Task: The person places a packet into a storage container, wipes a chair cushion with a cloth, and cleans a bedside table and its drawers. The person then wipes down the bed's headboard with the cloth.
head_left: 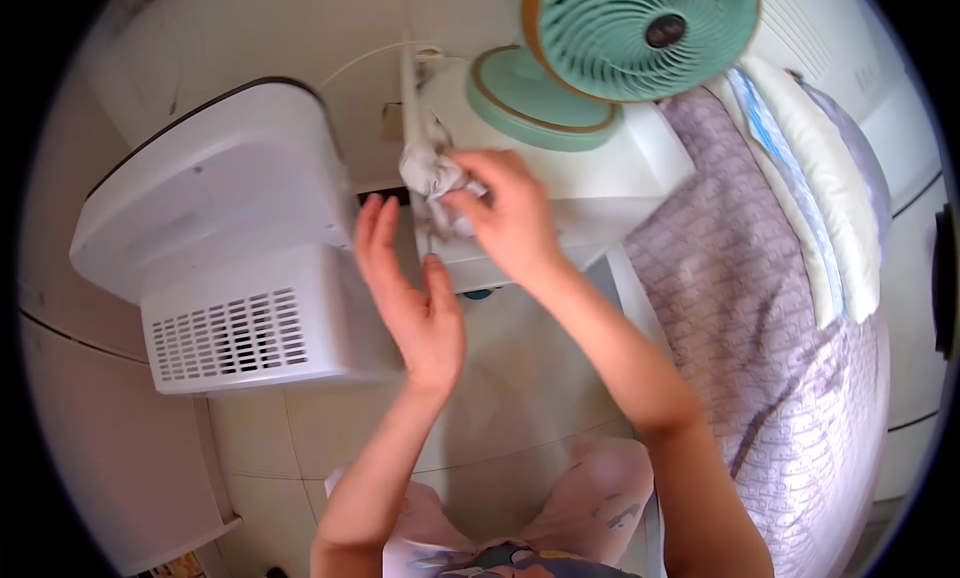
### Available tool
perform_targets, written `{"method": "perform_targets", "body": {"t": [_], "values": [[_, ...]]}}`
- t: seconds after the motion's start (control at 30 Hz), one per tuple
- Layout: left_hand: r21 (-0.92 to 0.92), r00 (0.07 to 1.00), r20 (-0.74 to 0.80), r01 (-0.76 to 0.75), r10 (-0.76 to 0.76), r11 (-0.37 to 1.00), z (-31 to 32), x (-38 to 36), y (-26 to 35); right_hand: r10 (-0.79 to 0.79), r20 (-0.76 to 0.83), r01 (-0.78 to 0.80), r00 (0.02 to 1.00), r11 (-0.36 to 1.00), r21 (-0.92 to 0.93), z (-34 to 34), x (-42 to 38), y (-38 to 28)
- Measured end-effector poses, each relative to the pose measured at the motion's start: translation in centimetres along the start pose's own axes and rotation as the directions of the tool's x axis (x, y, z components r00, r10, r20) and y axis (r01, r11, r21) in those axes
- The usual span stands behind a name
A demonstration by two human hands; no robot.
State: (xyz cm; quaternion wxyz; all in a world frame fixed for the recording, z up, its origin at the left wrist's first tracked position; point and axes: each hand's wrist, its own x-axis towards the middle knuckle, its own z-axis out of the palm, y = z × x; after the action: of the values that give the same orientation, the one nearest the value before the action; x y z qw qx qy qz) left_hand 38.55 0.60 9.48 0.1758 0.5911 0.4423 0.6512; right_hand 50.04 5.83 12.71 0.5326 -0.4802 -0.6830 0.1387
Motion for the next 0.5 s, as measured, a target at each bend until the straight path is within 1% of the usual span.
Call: {"method": "perform_targets", "body": {"t": [0.03,0.07,0.1,0.13,0.2,0.23,0.3,0.33,0.37,0.47,0.5], "values": [[0.041,0.997,0.017,-0.069,0.069,0.997,0.1,0.2,1.0,-0.142,-0.006,0.141,0.99,0.986,-0.089,0.5,-0.3,0.9],[0.082,0.99,0.032,-0.137,0.134,0.987,0.2,0.3,1.5,-0.241,-0.018,0.238,0.97,0.964,-0.118,0.4,-0.6,1.9],[0.077,0.978,0.09,-0.196,0.189,0.978,0.4,0.3,1.4,-0.262,-0.017,0.255,0.965,0.951,-0.173,-0.3,-0.7,2.0],[0.13,0.956,0.191,-0.248,0.221,0.96,0.5,0.1,1.4,-0.281,-0.012,0.272,0.96,0.935,-0.226,-0.9,-0.8,2.1],[0.215,0.881,0.39,-0.37,0.268,0.904,0.7,-0.3,1.4,-0.257,-0.034,0.235,0.966,0.924,-0.3,-3.2,-1.5,2.8],[0.221,0.862,0.427,-0.393,0.274,0.893,1.3,-0.7,1.3,-0.253,-0.044,0.225,0.966,0.915,-0.335,-4.7,-1.6,3.3],[0.265,0.834,0.492,-0.417,0.25,0.869,1.9,-1.3,0.9,-0.219,-0.074,0.158,0.973,0.863,-0.48,-8.1,-2.2,4.6],[0.287,0.819,0.524,-0.429,0.234,0.856,2.1,-1.6,0.7,-0.202,-0.075,0.124,0.976,0.812,-0.57,-9.8,-2.4,4.9],[0.306,0.817,0.539,-0.417,0.205,0.856,2.4,-1.8,0.7,-0.137,-0.04,0.082,0.99,0.772,-0.631,-11.5,-2.6,5.1],[0.362,0.801,0.562,-0.464,0.207,0.809,3.2,-2.0,0.0,-0.095,0.062,0.108,0.993,0.612,-0.783,-15.9,-1.5,3.9],[0.378,0.794,0.569,-0.483,0.214,0.79,3.4,-2.1,-0.3,-0.177,-0.005,0.097,0.984,0.56,-0.823,-17.1,-0.3,3.6]]}}
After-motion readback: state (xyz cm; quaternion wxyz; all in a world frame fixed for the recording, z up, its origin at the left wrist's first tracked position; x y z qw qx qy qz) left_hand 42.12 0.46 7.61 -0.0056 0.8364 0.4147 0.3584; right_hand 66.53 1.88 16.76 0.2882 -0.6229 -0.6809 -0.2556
